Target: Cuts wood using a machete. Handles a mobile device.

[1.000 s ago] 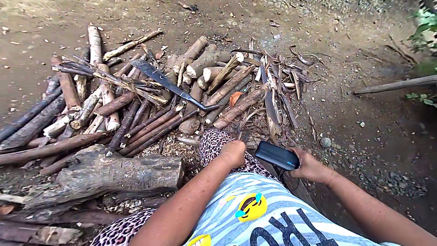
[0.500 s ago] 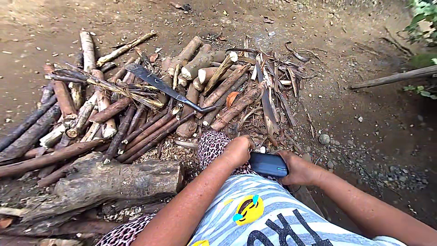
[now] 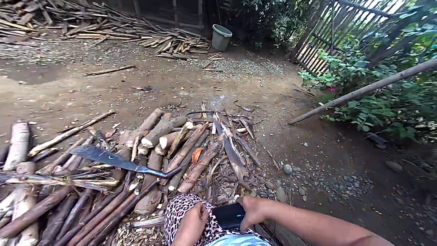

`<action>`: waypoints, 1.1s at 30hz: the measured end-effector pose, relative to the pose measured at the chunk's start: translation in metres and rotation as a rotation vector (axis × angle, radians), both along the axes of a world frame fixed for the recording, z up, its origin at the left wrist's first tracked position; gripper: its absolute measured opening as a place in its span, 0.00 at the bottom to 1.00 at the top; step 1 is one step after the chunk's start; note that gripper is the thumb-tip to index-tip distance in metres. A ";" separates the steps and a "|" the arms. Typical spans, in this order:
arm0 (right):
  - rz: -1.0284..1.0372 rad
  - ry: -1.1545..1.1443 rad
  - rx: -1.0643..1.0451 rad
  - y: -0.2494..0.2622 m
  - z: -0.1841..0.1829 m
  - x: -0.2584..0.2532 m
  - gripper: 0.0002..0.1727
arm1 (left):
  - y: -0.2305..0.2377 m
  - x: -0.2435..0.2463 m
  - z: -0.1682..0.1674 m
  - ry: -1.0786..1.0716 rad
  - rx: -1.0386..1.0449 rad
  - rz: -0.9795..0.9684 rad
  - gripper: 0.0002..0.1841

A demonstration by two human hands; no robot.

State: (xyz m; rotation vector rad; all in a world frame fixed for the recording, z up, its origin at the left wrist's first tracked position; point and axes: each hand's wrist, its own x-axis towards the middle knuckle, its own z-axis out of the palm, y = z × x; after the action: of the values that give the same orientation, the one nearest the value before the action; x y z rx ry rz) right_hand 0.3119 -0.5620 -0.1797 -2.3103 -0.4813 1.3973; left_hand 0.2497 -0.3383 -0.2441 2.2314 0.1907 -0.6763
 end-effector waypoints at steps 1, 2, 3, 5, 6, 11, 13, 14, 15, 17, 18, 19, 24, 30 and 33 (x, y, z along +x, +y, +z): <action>-0.078 0.081 0.024 -0.009 -0.011 -0.003 0.32 | 0.005 -0.003 -0.005 0.080 0.028 -0.034 0.22; -0.129 0.157 0.028 -0.017 -0.020 -0.007 0.30 | 0.006 -0.004 -0.011 0.133 0.036 -0.090 0.24; -0.140 0.204 0.015 -0.022 -0.025 -0.012 0.29 | 0.004 -0.006 -0.017 0.147 0.024 -0.152 0.22; -0.114 0.241 -0.011 -0.025 -0.021 -0.018 0.28 | -0.004 -0.006 -0.023 0.113 0.007 -0.216 0.16; -0.104 0.244 -0.019 -0.026 -0.017 -0.019 0.27 | -0.006 -0.005 -0.022 0.084 0.007 -0.196 0.14; -0.322 0.287 0.090 -0.008 -0.031 -0.024 0.25 | 0.007 0.011 0.004 -0.055 -0.055 0.024 0.09; -0.375 0.309 0.123 0.006 -0.035 -0.018 0.21 | 0.012 0.009 0.005 -0.056 -0.058 0.050 0.09; -0.351 0.309 0.113 0.007 -0.035 -0.013 0.20 | 0.014 0.005 0.002 -0.065 -0.073 0.082 0.09; -0.292 0.287 0.101 0.005 -0.033 -0.009 0.20 | 0.017 0.001 -0.003 -0.094 -0.097 0.131 0.09; -0.103 0.185 0.089 -0.010 -0.019 -0.002 0.25 | 0.022 -0.001 -0.011 -0.180 -0.144 0.218 0.09; -0.008 0.145 0.104 -0.019 -0.011 0.001 0.31 | 0.024 -0.001 -0.011 -0.189 -0.154 0.222 0.10; 0.074 0.125 0.148 -0.027 -0.006 0.002 0.36 | 0.026 -0.002 -0.007 -0.170 -0.169 0.194 0.11; -0.001 0.274 0.212 -0.029 -0.011 0.005 0.33 | 0.016 -0.009 0.010 -0.208 -0.358 -0.314 0.15; -0.250 0.196 0.106 -0.005 -0.043 -0.010 0.30 | 0.026 -0.025 0.012 -0.081 -0.151 -0.403 0.11; -0.281 0.168 0.149 -0.010 -0.047 -0.014 0.32 | 0.016 -0.027 0.009 -0.128 -0.203 -0.298 0.10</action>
State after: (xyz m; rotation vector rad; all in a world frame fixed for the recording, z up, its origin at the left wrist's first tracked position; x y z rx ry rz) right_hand 0.2983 -0.5719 -0.2265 -2.0300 -0.1937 1.3526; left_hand 0.2225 -0.3224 -0.2354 2.1158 -0.2688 -0.6733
